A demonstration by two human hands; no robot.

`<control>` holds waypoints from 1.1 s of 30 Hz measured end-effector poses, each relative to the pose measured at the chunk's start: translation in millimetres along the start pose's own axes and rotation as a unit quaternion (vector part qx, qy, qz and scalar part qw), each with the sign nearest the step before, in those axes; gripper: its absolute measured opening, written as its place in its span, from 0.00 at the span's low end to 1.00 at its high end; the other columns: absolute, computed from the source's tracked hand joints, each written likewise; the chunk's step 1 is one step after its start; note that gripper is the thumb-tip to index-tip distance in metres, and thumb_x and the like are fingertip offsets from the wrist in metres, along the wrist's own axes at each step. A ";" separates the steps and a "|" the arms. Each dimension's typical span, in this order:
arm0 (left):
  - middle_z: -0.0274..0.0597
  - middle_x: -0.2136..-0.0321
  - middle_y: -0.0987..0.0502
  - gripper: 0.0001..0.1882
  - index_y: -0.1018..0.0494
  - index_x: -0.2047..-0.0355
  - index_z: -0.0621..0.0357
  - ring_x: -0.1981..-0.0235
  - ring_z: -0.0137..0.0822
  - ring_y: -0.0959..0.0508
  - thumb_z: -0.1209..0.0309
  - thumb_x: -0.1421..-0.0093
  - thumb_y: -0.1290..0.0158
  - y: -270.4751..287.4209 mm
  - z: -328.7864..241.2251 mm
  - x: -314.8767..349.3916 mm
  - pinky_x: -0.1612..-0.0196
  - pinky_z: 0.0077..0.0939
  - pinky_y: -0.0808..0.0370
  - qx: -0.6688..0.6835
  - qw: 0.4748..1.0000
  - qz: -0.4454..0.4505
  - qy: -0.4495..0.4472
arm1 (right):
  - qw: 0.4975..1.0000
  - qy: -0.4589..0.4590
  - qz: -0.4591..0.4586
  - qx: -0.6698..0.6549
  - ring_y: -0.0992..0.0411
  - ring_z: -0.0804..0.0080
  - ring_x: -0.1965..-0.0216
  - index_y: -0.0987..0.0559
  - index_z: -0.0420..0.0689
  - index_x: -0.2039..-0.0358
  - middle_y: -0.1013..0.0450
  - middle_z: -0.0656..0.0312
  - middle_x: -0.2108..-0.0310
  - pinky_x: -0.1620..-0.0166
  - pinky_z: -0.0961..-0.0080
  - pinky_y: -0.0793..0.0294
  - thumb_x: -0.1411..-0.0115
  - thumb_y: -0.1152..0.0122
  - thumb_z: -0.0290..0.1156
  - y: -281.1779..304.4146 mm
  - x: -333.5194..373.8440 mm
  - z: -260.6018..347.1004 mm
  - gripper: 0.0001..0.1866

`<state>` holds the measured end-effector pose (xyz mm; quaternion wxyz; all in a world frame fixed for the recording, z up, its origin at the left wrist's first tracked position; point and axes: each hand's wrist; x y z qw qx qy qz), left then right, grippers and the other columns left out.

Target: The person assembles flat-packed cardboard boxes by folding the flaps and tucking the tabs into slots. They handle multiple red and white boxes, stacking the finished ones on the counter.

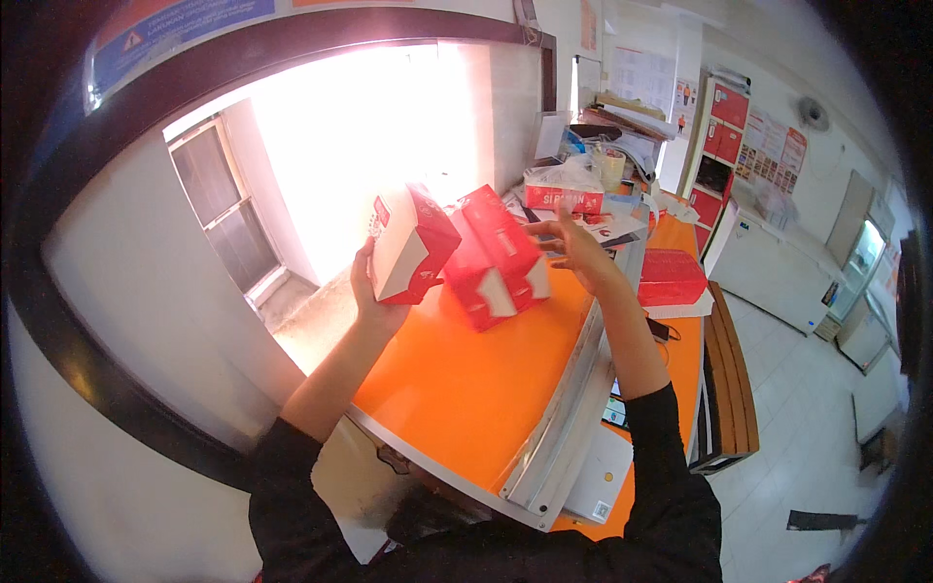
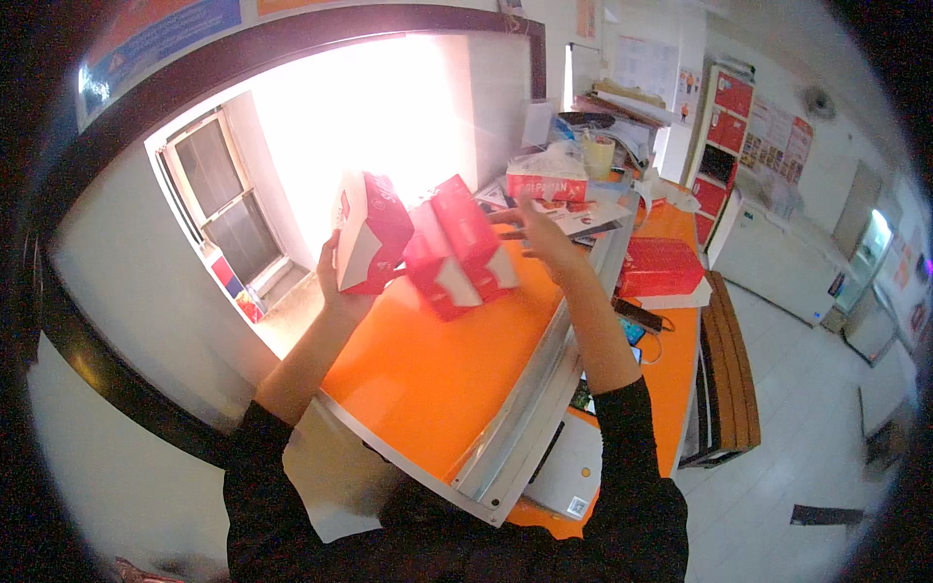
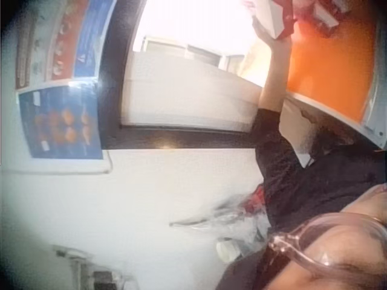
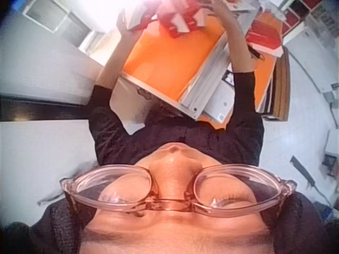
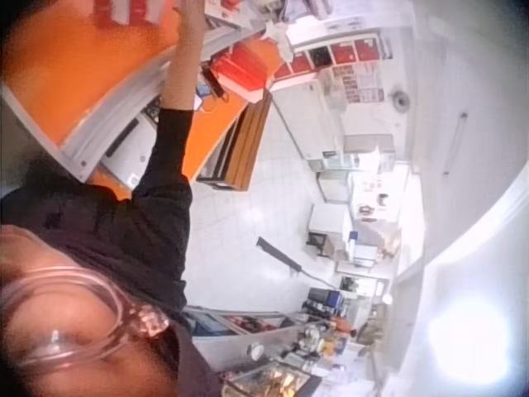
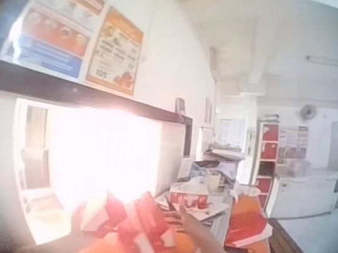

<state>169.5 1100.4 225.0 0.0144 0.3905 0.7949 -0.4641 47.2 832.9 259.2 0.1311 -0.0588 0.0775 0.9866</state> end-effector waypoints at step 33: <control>0.42 0.58 0.27 0.26 0.32 0.53 0.58 0.56 0.34 0.27 0.50 0.42 0.51 -46.9 -17.1 -100.5 0.56 0.28 0.28 -0.416 0.884 -0.082 0.199 | 0.989 -0.012 -0.004 -0.150 0.37 0.70 0.52 0.35 0.50 0.45 0.35 0.64 0.50 0.53 0.54 0.32 0.37 0.65 0.59 -37.2 -22.7 12.2 0.31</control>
Point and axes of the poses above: each hand's wrist, its own x-axis away from the middle knuckle, its own y-axis out of the back of the hand, z = x × y
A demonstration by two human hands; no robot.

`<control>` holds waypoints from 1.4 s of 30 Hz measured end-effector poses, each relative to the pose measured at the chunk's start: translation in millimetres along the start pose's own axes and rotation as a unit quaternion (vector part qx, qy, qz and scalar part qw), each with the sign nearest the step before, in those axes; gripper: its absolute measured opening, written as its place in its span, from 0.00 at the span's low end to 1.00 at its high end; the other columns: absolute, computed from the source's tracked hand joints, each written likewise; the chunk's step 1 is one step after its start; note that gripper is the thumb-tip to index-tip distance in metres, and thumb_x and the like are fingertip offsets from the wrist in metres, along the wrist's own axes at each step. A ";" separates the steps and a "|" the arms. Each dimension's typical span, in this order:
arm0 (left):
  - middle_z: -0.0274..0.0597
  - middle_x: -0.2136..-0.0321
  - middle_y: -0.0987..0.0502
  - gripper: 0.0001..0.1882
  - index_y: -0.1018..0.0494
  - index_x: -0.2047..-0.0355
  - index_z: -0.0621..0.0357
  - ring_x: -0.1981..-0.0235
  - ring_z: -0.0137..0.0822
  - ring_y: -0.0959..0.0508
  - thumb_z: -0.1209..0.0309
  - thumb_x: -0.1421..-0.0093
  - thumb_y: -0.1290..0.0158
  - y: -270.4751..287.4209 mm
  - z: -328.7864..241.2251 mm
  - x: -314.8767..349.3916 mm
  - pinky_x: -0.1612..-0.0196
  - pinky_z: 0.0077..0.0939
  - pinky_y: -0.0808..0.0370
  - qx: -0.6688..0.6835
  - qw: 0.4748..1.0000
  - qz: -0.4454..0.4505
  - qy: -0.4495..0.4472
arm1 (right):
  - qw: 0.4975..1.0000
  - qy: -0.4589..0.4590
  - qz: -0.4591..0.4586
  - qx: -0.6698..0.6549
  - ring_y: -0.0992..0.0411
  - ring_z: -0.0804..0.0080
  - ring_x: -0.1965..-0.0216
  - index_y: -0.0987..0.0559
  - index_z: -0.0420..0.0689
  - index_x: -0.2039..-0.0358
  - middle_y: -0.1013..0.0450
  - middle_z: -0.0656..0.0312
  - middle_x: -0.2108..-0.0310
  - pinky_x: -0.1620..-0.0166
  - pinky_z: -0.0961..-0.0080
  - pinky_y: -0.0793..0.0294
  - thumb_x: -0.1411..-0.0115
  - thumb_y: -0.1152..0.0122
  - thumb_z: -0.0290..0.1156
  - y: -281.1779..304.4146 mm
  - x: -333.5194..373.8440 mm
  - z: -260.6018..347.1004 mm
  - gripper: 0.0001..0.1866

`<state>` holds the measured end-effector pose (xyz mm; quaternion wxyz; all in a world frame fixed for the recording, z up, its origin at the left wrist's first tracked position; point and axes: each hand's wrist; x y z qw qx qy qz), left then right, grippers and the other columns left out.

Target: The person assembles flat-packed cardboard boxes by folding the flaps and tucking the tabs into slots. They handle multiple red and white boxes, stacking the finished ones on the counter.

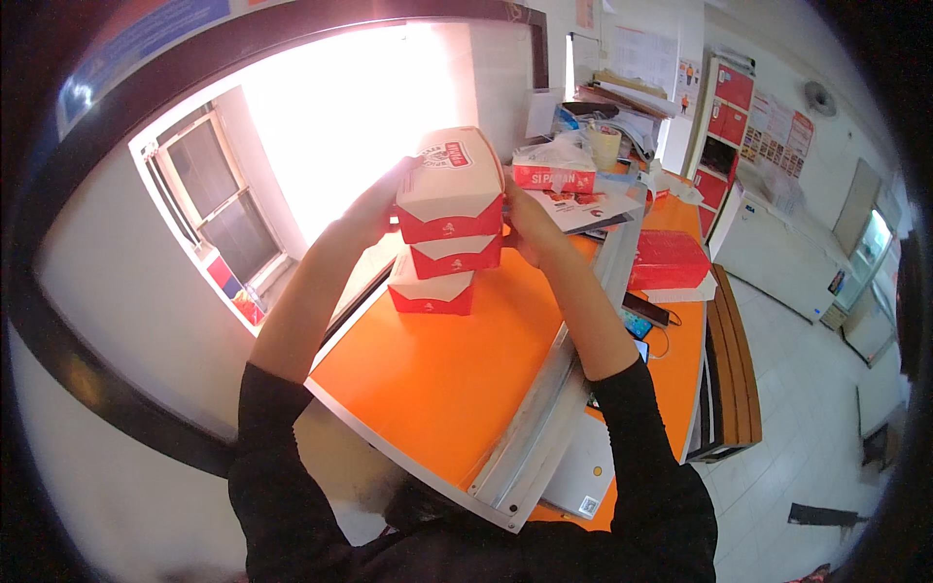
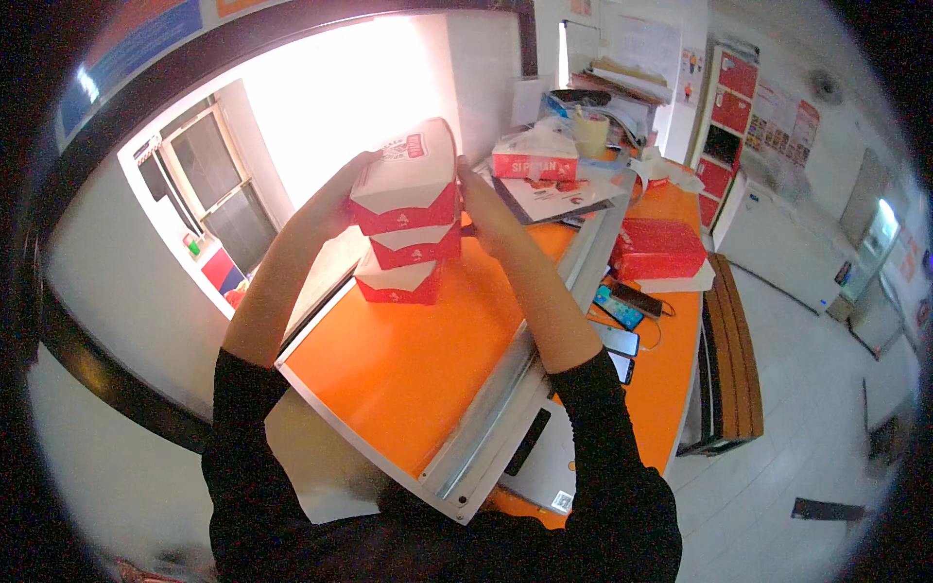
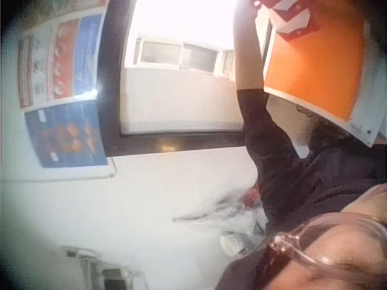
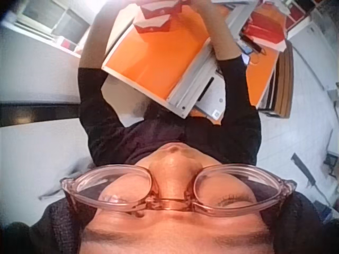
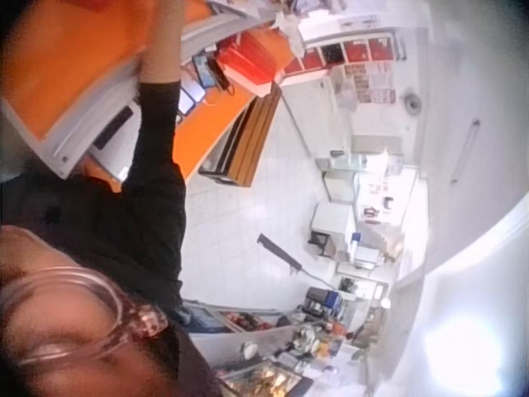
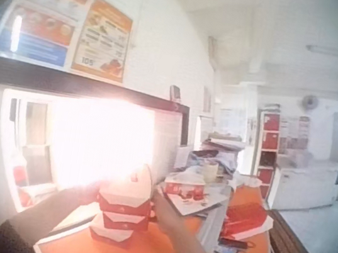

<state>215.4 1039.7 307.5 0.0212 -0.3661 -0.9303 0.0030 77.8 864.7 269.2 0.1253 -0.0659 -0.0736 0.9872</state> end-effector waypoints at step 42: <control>0.42 0.40 0.41 0.34 0.46 0.39 0.49 0.41 0.50 0.39 0.43 0.40 0.67 109.2 43.1 34.4 0.47 0.69 0.42 0.225 0.971 0.042 -0.070 | 0.987 0.049 -0.071 0.135 0.61 0.36 0.36 0.66 0.42 0.36 0.66 0.32 0.38 0.37 0.53 0.54 0.52 0.54 0.72 -133.2 -43.1 -20.5 0.59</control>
Point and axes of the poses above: each hand's wrist, its own x-axis away from the middle knuckle, its own y-axis out of the back of the hand, z = x × y
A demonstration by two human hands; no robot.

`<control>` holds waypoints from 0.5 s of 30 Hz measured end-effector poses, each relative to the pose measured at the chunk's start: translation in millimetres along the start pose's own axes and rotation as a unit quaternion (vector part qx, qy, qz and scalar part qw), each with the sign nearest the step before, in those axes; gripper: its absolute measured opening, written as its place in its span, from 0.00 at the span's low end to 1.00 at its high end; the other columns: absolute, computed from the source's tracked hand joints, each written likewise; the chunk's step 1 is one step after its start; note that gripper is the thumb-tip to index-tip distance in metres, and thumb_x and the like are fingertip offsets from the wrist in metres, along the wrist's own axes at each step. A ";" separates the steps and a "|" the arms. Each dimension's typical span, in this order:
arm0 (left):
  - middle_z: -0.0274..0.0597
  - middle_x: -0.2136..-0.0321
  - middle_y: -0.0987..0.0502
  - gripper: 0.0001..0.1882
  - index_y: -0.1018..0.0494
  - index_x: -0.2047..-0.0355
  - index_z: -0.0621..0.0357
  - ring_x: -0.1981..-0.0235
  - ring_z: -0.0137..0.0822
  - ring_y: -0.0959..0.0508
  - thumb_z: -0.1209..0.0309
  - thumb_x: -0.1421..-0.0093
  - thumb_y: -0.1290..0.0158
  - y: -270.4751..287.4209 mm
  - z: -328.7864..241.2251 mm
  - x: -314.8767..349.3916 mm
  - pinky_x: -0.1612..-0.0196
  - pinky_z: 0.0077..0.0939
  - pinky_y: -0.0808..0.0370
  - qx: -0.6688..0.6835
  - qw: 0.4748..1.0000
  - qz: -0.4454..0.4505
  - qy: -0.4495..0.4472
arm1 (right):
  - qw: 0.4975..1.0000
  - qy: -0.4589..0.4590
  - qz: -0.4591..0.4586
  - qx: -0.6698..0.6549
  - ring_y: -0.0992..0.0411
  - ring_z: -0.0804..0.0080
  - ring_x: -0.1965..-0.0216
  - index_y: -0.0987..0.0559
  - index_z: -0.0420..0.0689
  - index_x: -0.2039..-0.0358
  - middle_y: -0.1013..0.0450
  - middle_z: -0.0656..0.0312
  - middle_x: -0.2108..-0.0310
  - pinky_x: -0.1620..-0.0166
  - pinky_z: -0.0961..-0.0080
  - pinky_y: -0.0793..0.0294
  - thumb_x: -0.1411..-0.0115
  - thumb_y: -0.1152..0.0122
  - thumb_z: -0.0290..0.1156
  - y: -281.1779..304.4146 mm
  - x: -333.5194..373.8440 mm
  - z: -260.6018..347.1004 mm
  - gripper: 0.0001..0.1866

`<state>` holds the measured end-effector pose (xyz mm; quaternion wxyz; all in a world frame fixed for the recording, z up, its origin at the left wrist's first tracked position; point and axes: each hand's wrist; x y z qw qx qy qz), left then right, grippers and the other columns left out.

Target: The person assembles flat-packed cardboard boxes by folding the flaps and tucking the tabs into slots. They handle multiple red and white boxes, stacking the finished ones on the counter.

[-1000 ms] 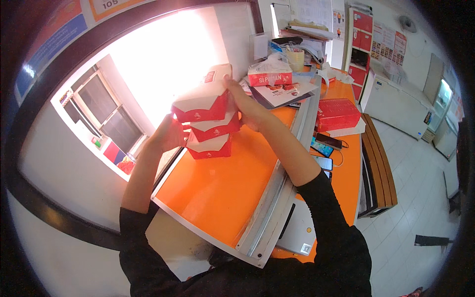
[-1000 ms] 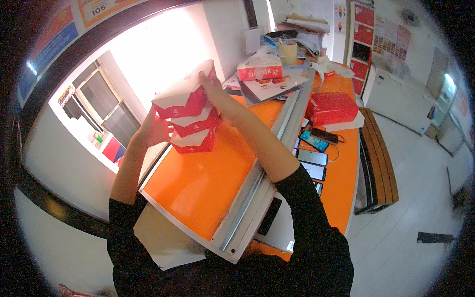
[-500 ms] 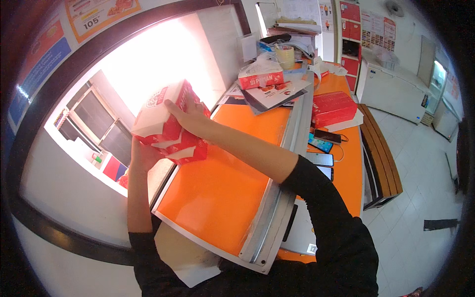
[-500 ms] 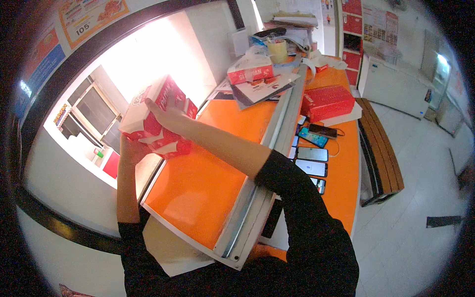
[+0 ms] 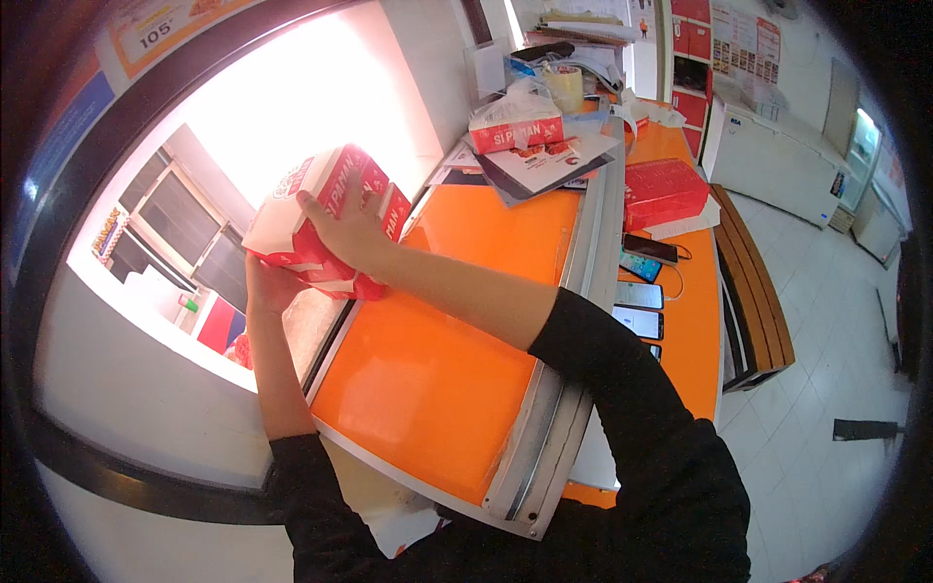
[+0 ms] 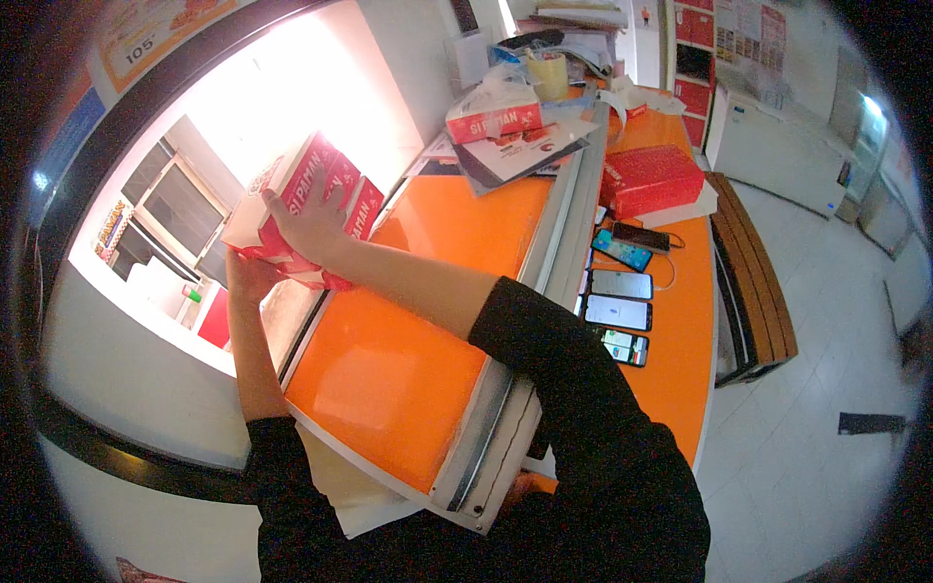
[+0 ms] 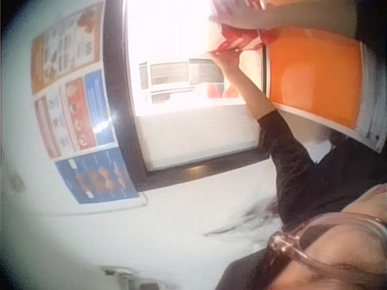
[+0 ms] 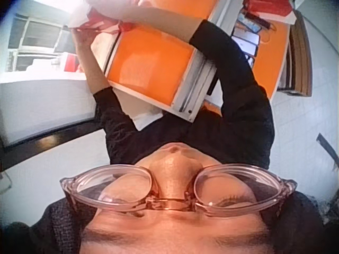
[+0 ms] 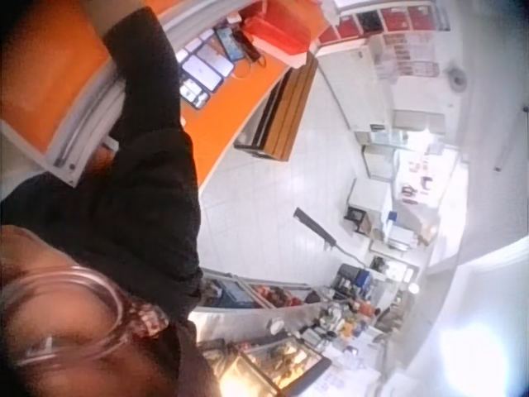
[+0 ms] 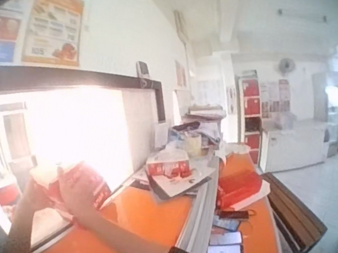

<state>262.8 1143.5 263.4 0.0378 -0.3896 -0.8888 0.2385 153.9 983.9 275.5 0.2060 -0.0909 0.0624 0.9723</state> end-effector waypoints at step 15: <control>0.44 0.46 0.35 0.43 0.43 0.41 0.50 0.47 0.47 0.35 0.31 0.45 0.66 -106.6 46.1 -13.3 0.51 0.59 0.35 -0.119 0.990 -0.004 0.077 | 0.983 -0.014 0.020 -0.185 0.39 0.61 0.45 0.35 0.51 0.45 0.36 0.60 0.46 0.48 0.50 0.37 0.48 0.53 0.66 119.3 -27.3 -32.5 0.38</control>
Point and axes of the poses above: each hand's wrist, its own x-axis away from the middle knuckle, its own y-axis out of the back of the hand, z = x × y
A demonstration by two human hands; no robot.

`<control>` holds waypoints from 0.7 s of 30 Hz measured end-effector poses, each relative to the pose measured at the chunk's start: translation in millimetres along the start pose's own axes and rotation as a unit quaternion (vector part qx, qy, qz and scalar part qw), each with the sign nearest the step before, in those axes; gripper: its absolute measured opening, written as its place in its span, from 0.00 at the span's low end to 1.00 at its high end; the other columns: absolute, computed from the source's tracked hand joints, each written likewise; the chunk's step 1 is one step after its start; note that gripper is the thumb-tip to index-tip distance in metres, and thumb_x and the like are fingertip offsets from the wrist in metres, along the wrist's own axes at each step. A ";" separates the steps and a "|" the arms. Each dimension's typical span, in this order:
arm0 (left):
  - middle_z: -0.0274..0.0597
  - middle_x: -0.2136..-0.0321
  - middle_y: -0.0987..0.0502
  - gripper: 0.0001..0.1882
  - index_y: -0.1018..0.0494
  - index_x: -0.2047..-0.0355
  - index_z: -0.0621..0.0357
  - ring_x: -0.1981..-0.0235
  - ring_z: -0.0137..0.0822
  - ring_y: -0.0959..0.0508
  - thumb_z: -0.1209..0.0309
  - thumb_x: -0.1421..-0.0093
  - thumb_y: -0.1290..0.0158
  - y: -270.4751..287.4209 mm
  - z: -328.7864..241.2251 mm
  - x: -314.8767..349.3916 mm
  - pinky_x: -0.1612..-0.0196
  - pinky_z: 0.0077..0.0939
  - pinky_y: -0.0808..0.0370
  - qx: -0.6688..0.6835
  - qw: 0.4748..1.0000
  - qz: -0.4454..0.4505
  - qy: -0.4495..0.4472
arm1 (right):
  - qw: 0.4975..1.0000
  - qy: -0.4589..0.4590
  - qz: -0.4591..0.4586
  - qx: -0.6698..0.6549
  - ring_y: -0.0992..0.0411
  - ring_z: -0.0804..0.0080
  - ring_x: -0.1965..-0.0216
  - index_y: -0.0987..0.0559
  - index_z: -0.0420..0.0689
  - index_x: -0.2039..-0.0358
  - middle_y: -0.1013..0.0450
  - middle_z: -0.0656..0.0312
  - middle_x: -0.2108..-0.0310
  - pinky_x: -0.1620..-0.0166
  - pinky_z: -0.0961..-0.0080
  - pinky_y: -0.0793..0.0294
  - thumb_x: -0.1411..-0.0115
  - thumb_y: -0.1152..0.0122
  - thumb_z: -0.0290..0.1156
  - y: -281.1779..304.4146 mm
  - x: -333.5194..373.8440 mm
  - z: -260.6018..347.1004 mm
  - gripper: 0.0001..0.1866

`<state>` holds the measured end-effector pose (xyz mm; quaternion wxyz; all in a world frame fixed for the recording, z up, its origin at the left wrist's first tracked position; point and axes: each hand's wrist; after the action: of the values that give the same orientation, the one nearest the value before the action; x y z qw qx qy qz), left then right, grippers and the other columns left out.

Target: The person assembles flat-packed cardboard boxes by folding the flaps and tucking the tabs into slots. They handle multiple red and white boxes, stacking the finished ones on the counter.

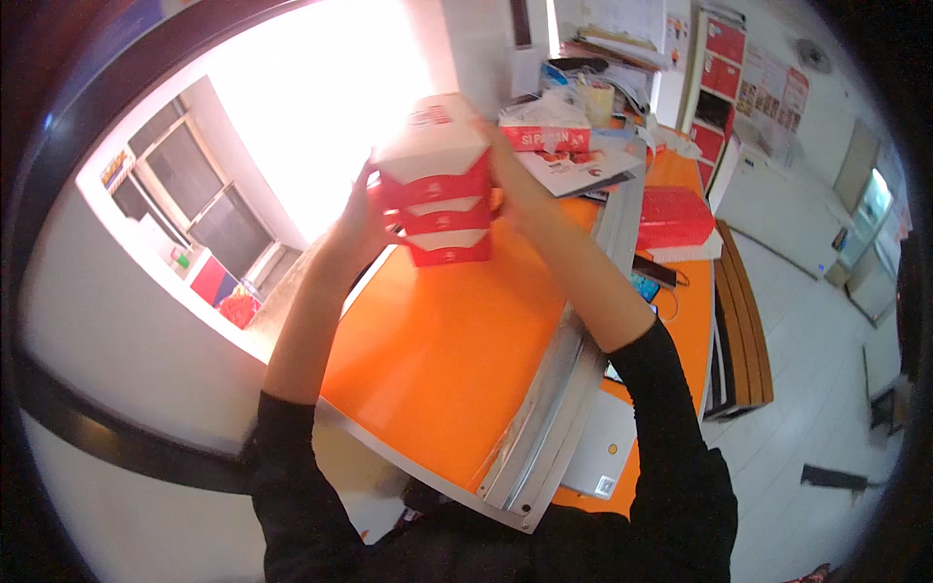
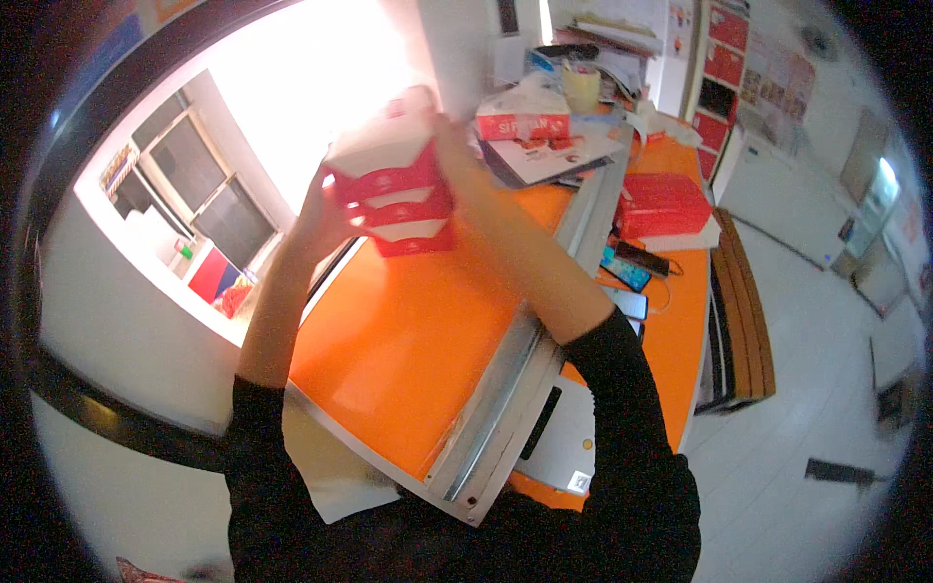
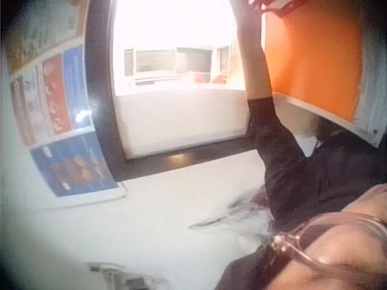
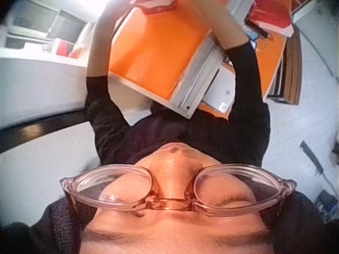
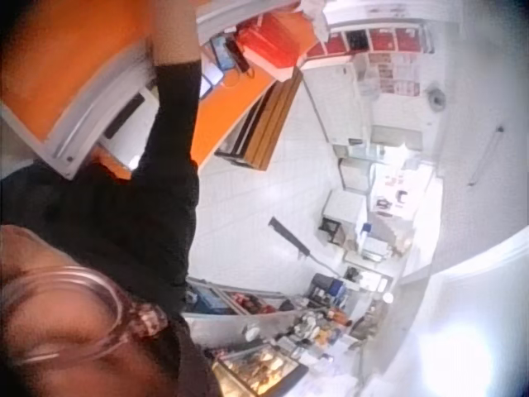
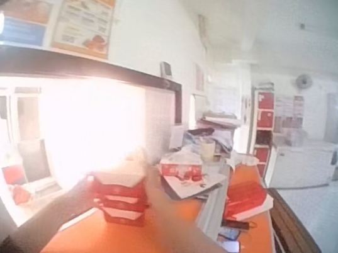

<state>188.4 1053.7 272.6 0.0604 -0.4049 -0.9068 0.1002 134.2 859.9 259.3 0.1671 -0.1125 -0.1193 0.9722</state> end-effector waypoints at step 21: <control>0.54 0.37 0.72 0.56 0.69 0.36 0.61 0.34 0.50 0.63 0.30 0.48 0.65 -90.0 61.1 -74.7 0.37 0.43 0.51 -0.048 0.972 -0.225 -0.048 | 0.979 0.034 -0.175 0.097 0.44 0.54 0.43 0.40 0.45 0.41 0.43 0.51 0.42 0.47 0.42 0.44 0.54 0.67 0.79 119.8 -17.1 -9.4 0.54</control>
<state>161.5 931.2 231.8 0.0179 -0.1876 -0.9803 0.0596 116.6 746.0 221.2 0.3486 -0.1057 -0.0364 0.9306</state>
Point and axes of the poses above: each hand's wrist, its own x-axis away from the middle knuckle, its own y-axis out of the back of the hand, z = x × y
